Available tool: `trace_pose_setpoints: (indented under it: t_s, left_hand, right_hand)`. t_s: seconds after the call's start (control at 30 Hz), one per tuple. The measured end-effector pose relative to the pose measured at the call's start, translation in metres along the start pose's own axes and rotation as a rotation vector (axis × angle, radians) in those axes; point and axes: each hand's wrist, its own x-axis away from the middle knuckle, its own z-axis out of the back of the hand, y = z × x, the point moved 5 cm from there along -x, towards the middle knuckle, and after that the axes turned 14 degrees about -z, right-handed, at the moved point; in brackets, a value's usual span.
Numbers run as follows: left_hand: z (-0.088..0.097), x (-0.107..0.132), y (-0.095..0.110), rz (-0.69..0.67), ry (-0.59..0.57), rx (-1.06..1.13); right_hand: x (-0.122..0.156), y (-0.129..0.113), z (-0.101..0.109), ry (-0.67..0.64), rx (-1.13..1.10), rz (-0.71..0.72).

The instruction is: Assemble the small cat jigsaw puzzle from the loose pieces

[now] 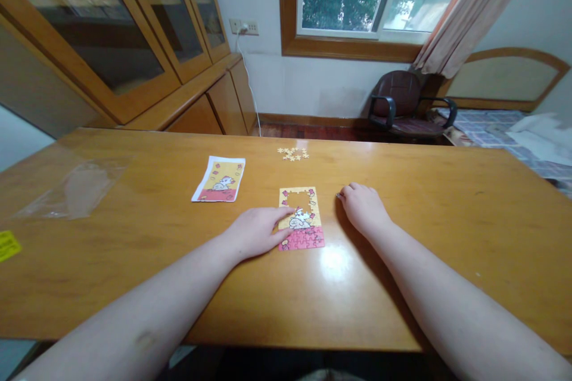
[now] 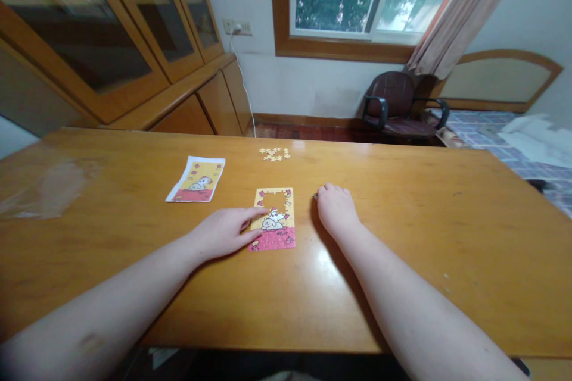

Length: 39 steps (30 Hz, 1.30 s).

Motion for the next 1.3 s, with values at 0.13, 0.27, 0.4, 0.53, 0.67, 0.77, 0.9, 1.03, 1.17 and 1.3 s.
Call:
trace_pose_setpoints:
  t_s: [0.13,0.27,0.4,0.53,0.67,0.77,0.9,1.03,1.17,1.3]
  left_hand:
    - [0.0,0.0,0.0,-0.008,0.003,0.004]
    - [0.0,0.0,0.0,-0.004,0.004,0.009]
    - [-0.001,0.0,0.0,-0.006,-0.004,0.005]
    - [-0.003,0.0,0.0,-0.016,-0.014,0.002]
    - [-0.006,-0.001,-0.002,-0.022,-0.015,0.003]
    - [-0.008,-0.001,-0.003,-0.038,-0.011,0.0]
    - [-0.01,-0.001,-0.005,-0.051,-0.003,-0.003]
    - [-0.01,0.0,-0.005,-0.051,-0.009,-0.004]
    - [-0.01,-0.001,-0.005,-0.048,-0.011,0.0]
    - [-0.009,-0.001,-0.004,-0.041,-0.011,-0.004]
  right_hand:
    - [0.001,-0.001,-0.001,0.003,-0.075,0.002]
    - [0.003,-0.001,0.0,0.012,-0.203,0.012]
    - [0.013,-0.011,0.01,0.035,-0.423,0.125]
    - [0.031,-0.03,0.016,-0.033,-0.617,0.28]
    - [0.044,-0.044,0.011,-0.161,-0.681,0.321]
    - [0.046,-0.048,0.005,-0.183,-0.696,0.338]
    - [0.044,-0.049,0.001,-0.114,-0.722,0.362]
    - [0.045,-0.05,0.001,-0.053,-0.671,0.395]
    - [0.047,-0.05,0.002,-0.009,-0.57,0.423]
    - [0.049,-0.052,0.004,0.024,-0.449,0.446]
